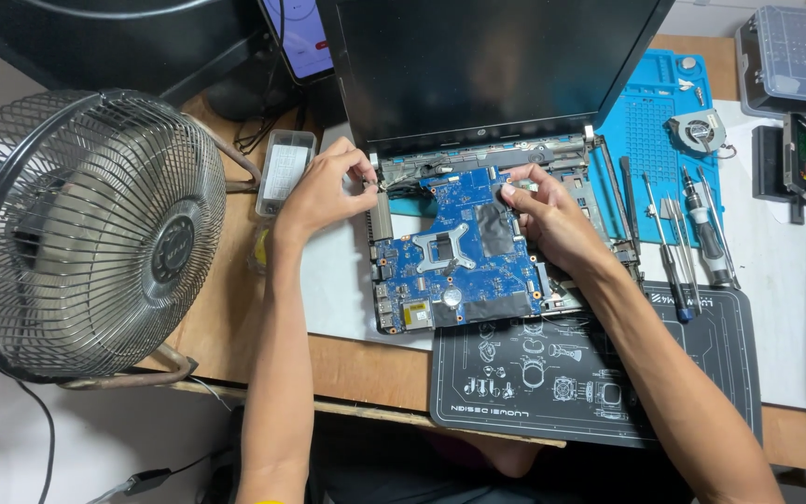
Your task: Detaching a motherboard from a laptop chassis by disconnecting internal cables and lifting the board out.
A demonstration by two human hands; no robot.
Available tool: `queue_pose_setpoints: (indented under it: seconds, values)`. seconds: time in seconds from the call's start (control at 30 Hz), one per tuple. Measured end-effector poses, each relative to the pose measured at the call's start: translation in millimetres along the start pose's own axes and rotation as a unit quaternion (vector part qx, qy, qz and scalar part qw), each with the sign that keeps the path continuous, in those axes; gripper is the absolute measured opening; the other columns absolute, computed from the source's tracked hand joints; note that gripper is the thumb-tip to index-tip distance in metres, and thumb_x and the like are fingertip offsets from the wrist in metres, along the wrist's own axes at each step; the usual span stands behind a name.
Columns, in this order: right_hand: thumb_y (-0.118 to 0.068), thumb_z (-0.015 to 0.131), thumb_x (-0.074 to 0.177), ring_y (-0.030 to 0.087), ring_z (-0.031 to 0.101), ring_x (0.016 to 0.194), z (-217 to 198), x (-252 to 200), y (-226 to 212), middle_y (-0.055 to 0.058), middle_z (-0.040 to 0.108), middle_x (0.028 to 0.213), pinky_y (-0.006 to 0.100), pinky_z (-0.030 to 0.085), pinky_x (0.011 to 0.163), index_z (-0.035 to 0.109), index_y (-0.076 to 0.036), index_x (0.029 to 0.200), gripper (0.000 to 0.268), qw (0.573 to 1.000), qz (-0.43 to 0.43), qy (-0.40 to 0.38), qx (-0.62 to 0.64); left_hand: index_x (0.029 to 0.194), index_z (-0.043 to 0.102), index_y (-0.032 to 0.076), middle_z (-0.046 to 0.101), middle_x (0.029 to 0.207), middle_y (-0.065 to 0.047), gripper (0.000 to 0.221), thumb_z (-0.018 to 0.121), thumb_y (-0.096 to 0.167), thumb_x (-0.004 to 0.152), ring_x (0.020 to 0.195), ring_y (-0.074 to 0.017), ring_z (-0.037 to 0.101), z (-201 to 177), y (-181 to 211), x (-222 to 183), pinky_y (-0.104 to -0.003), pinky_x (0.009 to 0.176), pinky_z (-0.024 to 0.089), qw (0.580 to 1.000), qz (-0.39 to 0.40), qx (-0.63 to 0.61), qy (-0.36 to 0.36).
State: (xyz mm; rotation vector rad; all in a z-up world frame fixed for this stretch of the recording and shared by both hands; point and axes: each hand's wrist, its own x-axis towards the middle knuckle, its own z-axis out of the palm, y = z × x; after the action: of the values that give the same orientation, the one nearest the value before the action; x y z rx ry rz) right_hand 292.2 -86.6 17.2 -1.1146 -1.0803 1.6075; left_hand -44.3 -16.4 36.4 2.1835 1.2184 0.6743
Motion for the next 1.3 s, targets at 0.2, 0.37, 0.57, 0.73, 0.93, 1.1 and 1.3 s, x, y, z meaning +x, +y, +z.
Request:
queue_pose_setpoints:
  seconds: [0.2, 0.37, 0.57, 0.73, 0.93, 1.1, 1.3]
  values:
    - [-0.016, 0.055, 0.105, 0.020, 0.073, 0.070, 2.7, -0.6, -2.9, 0.010, 0.065, 0.093, 0.034, 0.062, 0.065, 0.048, -0.005, 0.128, 0.026, 1.000, -0.002, -0.007, -0.008, 0.092, 0.070, 0.009, 0.060, 0.091, -0.009, 0.015, 0.076, 0.019, 0.083, 0.087, -0.0250, 0.067, -0.7, 2.8, 0.2, -0.039, 0.080, 0.054, 1.000, -0.005, -0.008, 0.005]
    - [-0.016, 0.057, 0.105, 0.019, 0.072, 0.070, 3.3, -2.6, -4.5, 0.011, 0.065, 0.092, 0.034, 0.062, 0.064, 0.047, -0.006, 0.128, 0.027, 1.000, -0.002, -0.017, -0.003, 0.097, 0.071, 0.009, 0.061, 0.092, -0.009, 0.014, 0.075, 0.018, 0.088, 0.088, -0.0243, 0.067, -3.5, 4.7, 1.1, -0.039, 0.081, 0.054, 1.000, 0.003, -0.013, 0.016]
    - [-0.020, 0.058, 0.105, 0.016, 0.070, 0.070, -0.6, -1.3, -3.4, 0.009, 0.063, 0.089, 0.031, 0.060, 0.064, 0.048, -0.009, 0.128, 0.027, 1.000, 0.006, -0.023, -0.010, 0.097, 0.070, 0.008, 0.061, 0.088, -0.012, 0.013, 0.074, 0.019, 0.091, 0.087, -0.0270, 0.066, -13.4, 18.6, -5.9, -0.041, 0.080, 0.053, 0.999, -0.008, -0.026, 0.020]
    - [-0.021, 0.057, 0.106, 0.015, 0.069, 0.069, 4.8, -4.6, -10.0, 0.009, 0.062, 0.089, 0.030, 0.059, 0.064, 0.049, -0.009, 0.128, 0.027, 0.999, 0.006, -0.022, -0.023, 0.094, 0.070, 0.010, 0.061, 0.085, -0.008, 0.012, 0.070, 0.021, 0.097, 0.083, -0.0227, 0.066, -9.7, 18.5, -4.2, -0.037, 0.078, 0.053, 0.999, -0.013, -0.022, 0.043]
    - [-0.022, 0.063, 0.102, 0.013, 0.067, 0.068, 11.4, -9.3, -18.5, 0.006, 0.066, 0.089, 0.028, 0.057, 0.061, 0.051, -0.013, 0.121, 0.024, 1.000, 0.023, -0.012, -0.009, 0.087, 0.063, 0.010, 0.058, 0.081, -0.004, 0.018, 0.069, 0.020, 0.101, 0.074, -0.0166, 0.059, 8.3, 13.5, 1.4, -0.033, 0.068, 0.048, 0.994, 0.026, 0.027, 0.100]
    - [-0.025, 0.070, 0.097, 0.013, 0.067, 0.069, 12.6, -9.7, -17.5, 0.006, 0.070, 0.094, 0.025, 0.054, 0.053, 0.050, -0.017, 0.115, 0.028, 1.000, 0.024, -0.004, -0.019, 0.089, 0.058, 0.012, 0.060, 0.088, -0.003, 0.025, 0.068, 0.030, 0.104, 0.077, -0.0155, 0.067, 22.4, 21.4, 6.5, -0.032, 0.069, 0.047, 0.980, 0.081, 0.106, 0.146]
    - [-0.029, 0.070, 0.098, 0.009, 0.063, 0.068, 18.4, -14.4, -19.2, -0.001, 0.065, 0.086, 0.022, 0.054, 0.056, 0.051, -0.018, 0.111, 0.025, 0.998, 0.005, 0.031, -0.056, 0.086, 0.059, 0.008, 0.055, 0.083, -0.003, 0.022, 0.068, 0.018, 0.104, 0.069, -0.0167, 0.052, 31.6, 33.5, 10.5, -0.035, 0.069, 0.044, 0.953, 0.165, 0.166, 0.192]
